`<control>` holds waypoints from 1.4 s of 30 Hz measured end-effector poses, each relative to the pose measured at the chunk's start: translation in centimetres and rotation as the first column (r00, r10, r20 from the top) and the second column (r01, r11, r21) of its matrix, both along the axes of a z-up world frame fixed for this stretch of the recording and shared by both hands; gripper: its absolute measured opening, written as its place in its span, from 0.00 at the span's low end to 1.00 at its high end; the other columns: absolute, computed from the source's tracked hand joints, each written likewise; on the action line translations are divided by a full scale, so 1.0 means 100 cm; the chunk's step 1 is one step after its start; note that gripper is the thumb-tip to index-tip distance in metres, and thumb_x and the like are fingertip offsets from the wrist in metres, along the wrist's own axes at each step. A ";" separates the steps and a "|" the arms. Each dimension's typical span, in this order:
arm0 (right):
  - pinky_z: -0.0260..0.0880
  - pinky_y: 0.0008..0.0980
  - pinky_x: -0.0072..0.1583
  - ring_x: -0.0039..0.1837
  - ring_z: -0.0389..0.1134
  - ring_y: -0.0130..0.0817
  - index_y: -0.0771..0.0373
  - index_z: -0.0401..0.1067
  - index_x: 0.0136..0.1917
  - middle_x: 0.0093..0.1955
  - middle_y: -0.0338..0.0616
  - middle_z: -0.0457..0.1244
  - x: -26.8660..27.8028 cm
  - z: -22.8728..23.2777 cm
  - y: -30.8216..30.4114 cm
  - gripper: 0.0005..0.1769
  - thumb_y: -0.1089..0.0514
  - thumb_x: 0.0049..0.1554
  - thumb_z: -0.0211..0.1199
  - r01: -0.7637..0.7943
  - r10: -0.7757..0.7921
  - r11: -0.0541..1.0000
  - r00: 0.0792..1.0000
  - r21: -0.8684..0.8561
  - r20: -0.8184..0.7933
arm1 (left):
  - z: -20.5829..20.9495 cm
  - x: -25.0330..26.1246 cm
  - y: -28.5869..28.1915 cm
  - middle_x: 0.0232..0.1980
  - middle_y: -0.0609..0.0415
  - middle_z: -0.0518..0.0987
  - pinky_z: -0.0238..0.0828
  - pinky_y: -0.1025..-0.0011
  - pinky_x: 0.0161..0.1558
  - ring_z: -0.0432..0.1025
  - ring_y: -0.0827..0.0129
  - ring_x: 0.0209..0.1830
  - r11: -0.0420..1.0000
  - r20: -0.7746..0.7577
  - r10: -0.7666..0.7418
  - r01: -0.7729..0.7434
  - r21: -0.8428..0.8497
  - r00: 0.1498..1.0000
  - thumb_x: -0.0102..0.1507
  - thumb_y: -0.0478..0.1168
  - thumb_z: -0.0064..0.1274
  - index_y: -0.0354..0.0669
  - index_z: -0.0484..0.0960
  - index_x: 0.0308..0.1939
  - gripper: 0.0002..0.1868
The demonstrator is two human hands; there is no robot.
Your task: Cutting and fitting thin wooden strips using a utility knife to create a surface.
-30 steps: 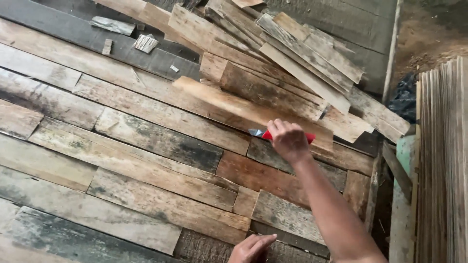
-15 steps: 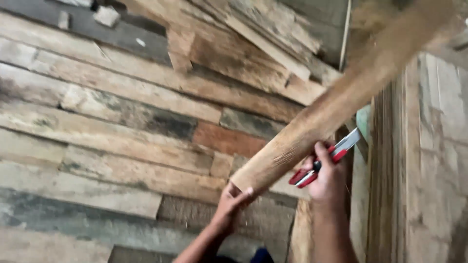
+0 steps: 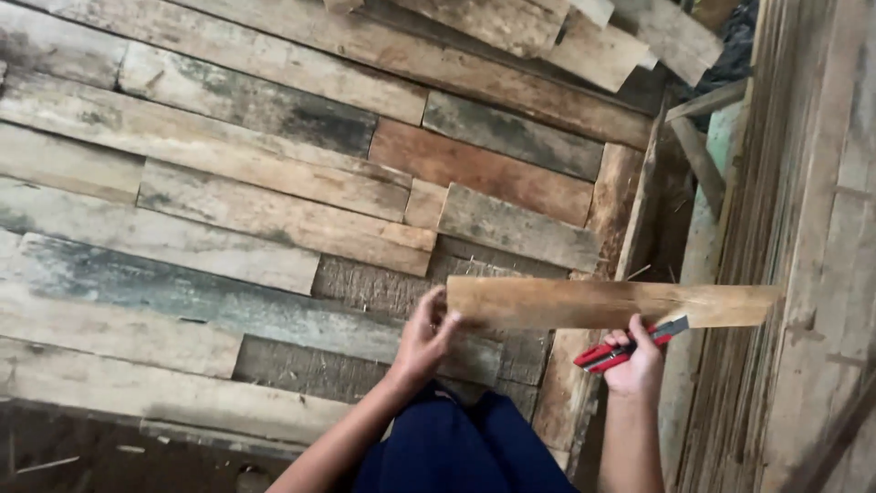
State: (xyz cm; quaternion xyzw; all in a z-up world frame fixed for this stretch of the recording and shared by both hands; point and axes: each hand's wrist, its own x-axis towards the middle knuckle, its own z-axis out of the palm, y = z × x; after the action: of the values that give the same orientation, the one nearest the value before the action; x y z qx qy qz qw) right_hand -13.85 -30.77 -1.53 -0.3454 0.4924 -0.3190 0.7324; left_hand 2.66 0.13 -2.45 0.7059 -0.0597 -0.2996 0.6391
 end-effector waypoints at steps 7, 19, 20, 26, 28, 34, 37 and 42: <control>0.63 0.23 0.43 0.35 0.61 0.24 0.49 0.70 0.43 0.35 0.27 0.53 0.019 -0.027 0.001 0.09 0.57 0.60 0.70 0.112 -0.118 0.985 0.992 0.129 0.039 | -0.022 0.038 0.014 0.70 0.44 0.70 0.59 0.47 0.66 0.61 0.41 0.70 0.892 0.876 -0.088 -0.354 0.281 0.474 0.58 0.30 0.52 0.43 0.75 0.68 0.31; 0.70 0.23 0.42 0.31 0.64 0.24 0.47 0.62 0.42 0.35 0.28 0.54 0.033 0.057 0.002 0.16 0.56 0.60 0.71 0.079 -0.081 0.994 0.996 -0.074 -0.024 | 0.007 0.047 -0.007 0.75 0.45 0.67 0.51 0.43 0.70 0.55 0.39 0.78 0.929 0.881 -0.151 -0.241 0.282 0.448 0.58 0.28 0.46 0.44 0.73 0.71 0.34; 0.69 0.19 0.39 0.34 0.64 0.23 0.53 0.62 0.54 0.42 0.33 0.59 0.030 0.079 -0.008 0.15 0.60 0.60 0.67 -0.005 0.011 0.983 0.999 -0.186 0.031 | 0.032 0.048 -0.011 0.70 0.42 0.71 0.59 0.52 0.71 0.63 0.44 0.73 0.978 0.847 -0.061 -0.139 0.157 0.529 0.60 0.24 0.46 0.37 0.73 0.66 0.29; 0.60 0.23 0.35 0.34 0.62 0.28 0.64 0.72 0.52 0.38 0.42 0.64 0.070 0.192 -0.006 0.05 0.64 0.62 0.60 -0.636 0.424 0.600 0.767 -0.485 -0.481 | 0.078 0.037 -0.048 0.67 0.44 0.75 0.73 0.67 0.63 0.72 0.58 0.64 0.934 0.282 -0.130 0.213 -0.286 0.950 0.64 0.28 0.51 0.39 0.70 0.68 0.27; 0.62 0.27 0.35 0.33 0.63 0.32 0.67 0.73 0.57 0.38 0.47 0.66 0.097 0.207 0.012 0.09 0.64 0.63 0.60 -0.815 0.435 0.398 0.571 -0.420 -0.696 | 0.088 0.035 -0.059 0.73 0.43 0.70 0.70 0.64 0.69 0.67 0.56 0.72 0.859 0.015 -0.242 0.221 -0.461 0.970 0.66 0.33 0.51 0.40 0.64 0.73 0.30; 0.71 0.56 0.61 0.62 0.70 0.59 0.48 0.75 0.67 0.57 0.55 0.71 0.132 0.166 0.041 0.24 0.48 0.58 0.66 -0.994 0.386 0.084 0.094 -0.066 -0.918 | 0.039 0.026 -0.079 0.56 0.43 0.80 0.82 0.54 0.48 0.81 0.56 0.47 0.801 -0.428 -0.210 -0.096 -0.591 0.879 0.69 0.39 0.53 0.56 0.64 0.76 0.31; 0.70 0.50 0.65 0.66 0.69 0.48 0.31 0.73 0.68 0.62 0.38 0.71 0.141 0.161 0.053 0.22 0.42 0.59 0.61 -0.963 0.250 0.138 -0.190 0.230 -0.949 | 0.028 0.013 -0.080 0.52 0.47 0.82 0.81 0.55 0.49 0.81 0.58 0.47 0.844 -0.491 -0.187 -0.116 -0.523 0.851 0.71 0.45 0.51 0.48 0.74 0.63 0.17; 0.71 0.47 0.66 0.67 0.70 0.43 0.26 0.74 0.66 0.63 0.33 0.71 0.130 0.134 0.051 0.21 0.40 0.59 0.60 -0.931 0.227 0.095 -0.326 0.354 -0.918 | -0.010 -0.012 -0.084 0.48 0.39 0.84 0.80 0.48 0.46 0.81 0.47 0.46 0.878 -0.643 -0.133 -0.211 -0.430 0.754 0.72 0.46 0.52 0.37 0.74 0.55 0.16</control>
State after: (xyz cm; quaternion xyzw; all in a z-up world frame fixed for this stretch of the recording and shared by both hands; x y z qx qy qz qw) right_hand -0.82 -25.70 11.91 -0.8697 0.3420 0.3163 0.1629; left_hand 1.42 -8.29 -3.48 0.3770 0.1113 -0.4893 0.7785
